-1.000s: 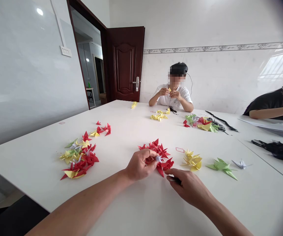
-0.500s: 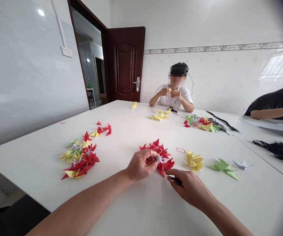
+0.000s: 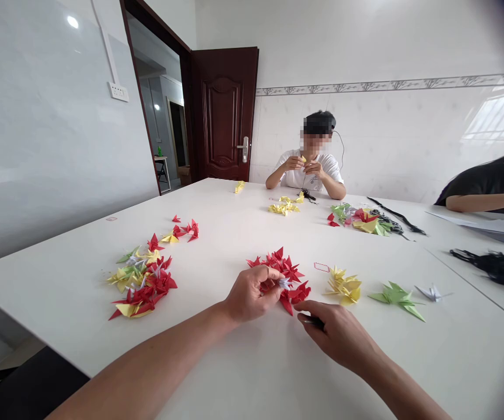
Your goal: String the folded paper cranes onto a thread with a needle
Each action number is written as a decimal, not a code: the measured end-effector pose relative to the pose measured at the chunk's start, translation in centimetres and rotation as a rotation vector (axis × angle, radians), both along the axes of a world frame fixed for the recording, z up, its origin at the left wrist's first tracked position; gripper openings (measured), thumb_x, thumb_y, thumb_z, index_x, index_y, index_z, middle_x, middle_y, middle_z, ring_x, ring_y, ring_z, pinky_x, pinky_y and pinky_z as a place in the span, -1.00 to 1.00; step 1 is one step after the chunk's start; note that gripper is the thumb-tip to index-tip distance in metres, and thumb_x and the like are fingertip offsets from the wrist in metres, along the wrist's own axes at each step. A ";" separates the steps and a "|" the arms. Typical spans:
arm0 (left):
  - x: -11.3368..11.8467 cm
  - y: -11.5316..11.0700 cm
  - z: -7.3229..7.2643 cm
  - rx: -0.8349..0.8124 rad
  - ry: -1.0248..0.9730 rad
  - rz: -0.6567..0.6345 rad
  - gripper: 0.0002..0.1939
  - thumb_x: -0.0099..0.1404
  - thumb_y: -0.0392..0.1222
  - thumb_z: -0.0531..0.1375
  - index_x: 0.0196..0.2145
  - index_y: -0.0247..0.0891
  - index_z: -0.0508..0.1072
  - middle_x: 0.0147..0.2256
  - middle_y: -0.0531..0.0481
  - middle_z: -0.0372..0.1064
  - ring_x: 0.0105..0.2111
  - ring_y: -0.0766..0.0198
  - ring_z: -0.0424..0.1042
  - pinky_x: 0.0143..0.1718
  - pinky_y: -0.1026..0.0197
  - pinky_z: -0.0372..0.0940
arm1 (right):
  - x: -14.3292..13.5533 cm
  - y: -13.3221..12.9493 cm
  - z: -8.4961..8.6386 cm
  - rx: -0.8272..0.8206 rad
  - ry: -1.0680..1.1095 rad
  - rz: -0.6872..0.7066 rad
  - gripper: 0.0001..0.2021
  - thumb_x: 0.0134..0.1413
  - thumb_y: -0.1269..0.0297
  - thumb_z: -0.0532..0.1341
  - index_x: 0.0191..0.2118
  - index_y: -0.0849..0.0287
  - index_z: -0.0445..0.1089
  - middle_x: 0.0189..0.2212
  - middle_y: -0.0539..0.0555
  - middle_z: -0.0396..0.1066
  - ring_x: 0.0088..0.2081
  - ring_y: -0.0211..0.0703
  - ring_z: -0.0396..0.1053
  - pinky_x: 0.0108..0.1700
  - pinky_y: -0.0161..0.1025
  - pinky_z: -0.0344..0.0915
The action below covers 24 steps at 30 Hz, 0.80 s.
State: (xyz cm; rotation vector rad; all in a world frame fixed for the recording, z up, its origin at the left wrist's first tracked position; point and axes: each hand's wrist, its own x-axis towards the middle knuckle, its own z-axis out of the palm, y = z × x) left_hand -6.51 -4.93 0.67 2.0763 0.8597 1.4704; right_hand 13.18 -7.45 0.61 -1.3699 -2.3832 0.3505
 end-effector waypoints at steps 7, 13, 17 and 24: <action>0.1 0.0 0.0 0.004 0.002 -0.017 -0.90 0.15 -0.33 0.16 -0.33 -0.34 0.43 -0.40 -0.05 0.48 -0.44 0.36 0.44 -0.41 0.35 0.36 | -0.1 0.1 0.1 0.014 0.020 0.009 -0.71 0.04 0.32 0.00 -0.23 0.08 0.44 -0.52 0.02 0.44 -0.55 -0.22 0.33 -0.51 -0.33 0.16; 0.1 0.0 -0.1 -0.003 0.004 -0.019 -0.88 0.14 -0.34 0.16 -0.32 -0.35 0.43 -0.39 -0.06 0.48 -0.44 0.36 0.44 -0.41 0.35 0.37 | 0.0 0.0 0.1 0.005 0.028 0.008 -0.71 0.05 0.32 -0.01 -0.23 0.08 0.44 -0.52 0.02 0.44 -0.56 -0.23 0.32 -0.51 -0.33 0.16; 0.1 -0.1 -0.1 -0.027 0.024 -0.013 -0.88 0.14 -0.32 0.16 -0.33 -0.35 0.44 -0.40 -0.07 0.48 -0.43 0.34 0.44 -0.40 0.33 0.37 | 0.0 0.1 0.0 0.004 0.049 -0.003 -0.71 0.03 0.32 -0.01 -0.22 0.08 0.43 -0.50 0.02 0.45 -0.54 -0.21 0.33 -0.49 -0.31 0.18; 0.2 -0.2 -0.1 -0.057 0.037 0.001 -0.87 0.14 -0.29 0.17 -0.33 -0.37 0.44 -0.40 -0.10 0.47 -0.43 0.32 0.44 -0.41 0.32 0.37 | 0.2 0.2 -0.3 0.002 0.094 -0.020 -0.72 0.01 0.33 0.01 -0.21 0.08 0.41 -0.45 -0.01 0.46 -0.50 -0.21 0.33 -0.45 -0.29 0.19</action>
